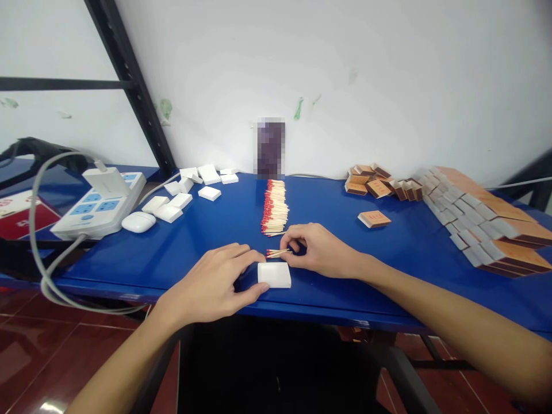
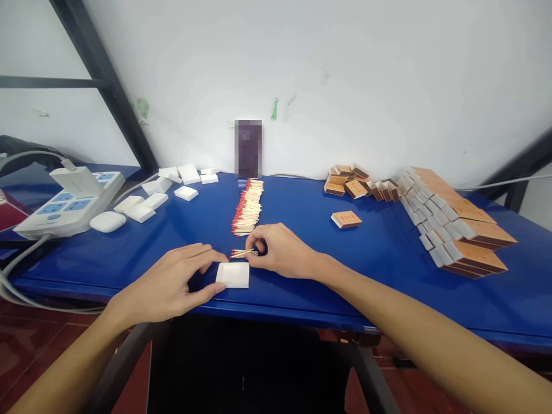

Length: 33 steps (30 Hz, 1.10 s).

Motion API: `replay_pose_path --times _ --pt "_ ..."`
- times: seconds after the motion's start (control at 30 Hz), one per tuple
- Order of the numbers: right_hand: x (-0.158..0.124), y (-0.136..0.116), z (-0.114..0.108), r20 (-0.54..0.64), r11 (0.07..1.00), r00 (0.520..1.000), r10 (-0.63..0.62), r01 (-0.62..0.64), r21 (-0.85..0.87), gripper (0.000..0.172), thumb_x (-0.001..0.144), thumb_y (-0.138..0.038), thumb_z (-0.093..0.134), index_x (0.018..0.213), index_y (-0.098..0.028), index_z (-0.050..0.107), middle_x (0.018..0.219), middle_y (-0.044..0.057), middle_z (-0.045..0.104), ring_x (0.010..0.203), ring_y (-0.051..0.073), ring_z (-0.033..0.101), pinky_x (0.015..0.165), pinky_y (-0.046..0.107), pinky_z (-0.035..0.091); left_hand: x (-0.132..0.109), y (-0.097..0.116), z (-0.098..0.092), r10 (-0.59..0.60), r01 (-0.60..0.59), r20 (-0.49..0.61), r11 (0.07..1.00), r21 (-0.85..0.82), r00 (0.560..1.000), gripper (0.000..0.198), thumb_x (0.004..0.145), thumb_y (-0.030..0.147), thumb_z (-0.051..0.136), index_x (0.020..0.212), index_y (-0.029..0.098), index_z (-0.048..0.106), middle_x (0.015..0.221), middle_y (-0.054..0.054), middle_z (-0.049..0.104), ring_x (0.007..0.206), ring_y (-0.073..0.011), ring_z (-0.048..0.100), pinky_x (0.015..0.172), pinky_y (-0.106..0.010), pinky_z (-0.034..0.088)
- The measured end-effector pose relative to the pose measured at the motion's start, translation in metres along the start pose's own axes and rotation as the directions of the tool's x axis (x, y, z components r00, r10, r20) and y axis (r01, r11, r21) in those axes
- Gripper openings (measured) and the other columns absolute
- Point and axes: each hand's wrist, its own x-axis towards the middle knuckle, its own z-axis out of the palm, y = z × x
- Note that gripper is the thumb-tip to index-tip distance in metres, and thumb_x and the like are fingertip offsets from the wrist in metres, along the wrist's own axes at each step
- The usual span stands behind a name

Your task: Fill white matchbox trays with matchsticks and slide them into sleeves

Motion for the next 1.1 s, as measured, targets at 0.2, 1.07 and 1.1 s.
replay_pose_path --times 0.2,1.07,1.1 --pt "0.0 0.001 0.001 -0.008 0.999 1.0 0.025 -0.025 0.032 0.005 0.079 -0.02 0.064 0.074 -0.017 0.066 0.064 -0.005 0.051 0.058 0.008 0.046 0.057 0.022 0.036 0.0 0.001 -0.001 -0.006 0.006 0.015 1.0 -0.006 1.0 0.029 0.095 0.045 0.052 0.112 0.024 0.06 0.083 0.0 0.055 0.079 -0.0187 0.053 0.069 -0.03 0.038" --pt "-0.01 -0.017 -0.005 0.001 0.973 0.996 -0.085 0.083 0.214 0.008 0.082 -0.022 0.065 0.077 -0.016 0.067 0.065 -0.002 0.054 0.061 0.01 0.047 0.059 0.024 0.04 0.001 -0.001 0.001 -0.035 0.035 -0.011 0.999 -0.041 0.999 0.027 0.093 0.044 0.054 0.11 0.024 0.061 0.085 0.001 0.056 0.079 -0.0172 0.055 0.069 -0.029 0.039" --pt "-0.01 -0.019 -0.004 0.011 0.975 0.995 -0.098 0.094 0.2 0.007 0.081 -0.02 0.066 0.076 -0.016 0.067 0.065 -0.002 0.054 0.06 0.01 0.047 0.059 0.024 0.039 0.001 -0.001 0.001 -0.035 0.035 -0.011 0.998 -0.043 0.999 0.027 0.093 0.044 0.055 0.11 0.024 0.061 0.084 0.001 0.056 0.078 -0.0169 0.054 0.069 -0.029 0.039"
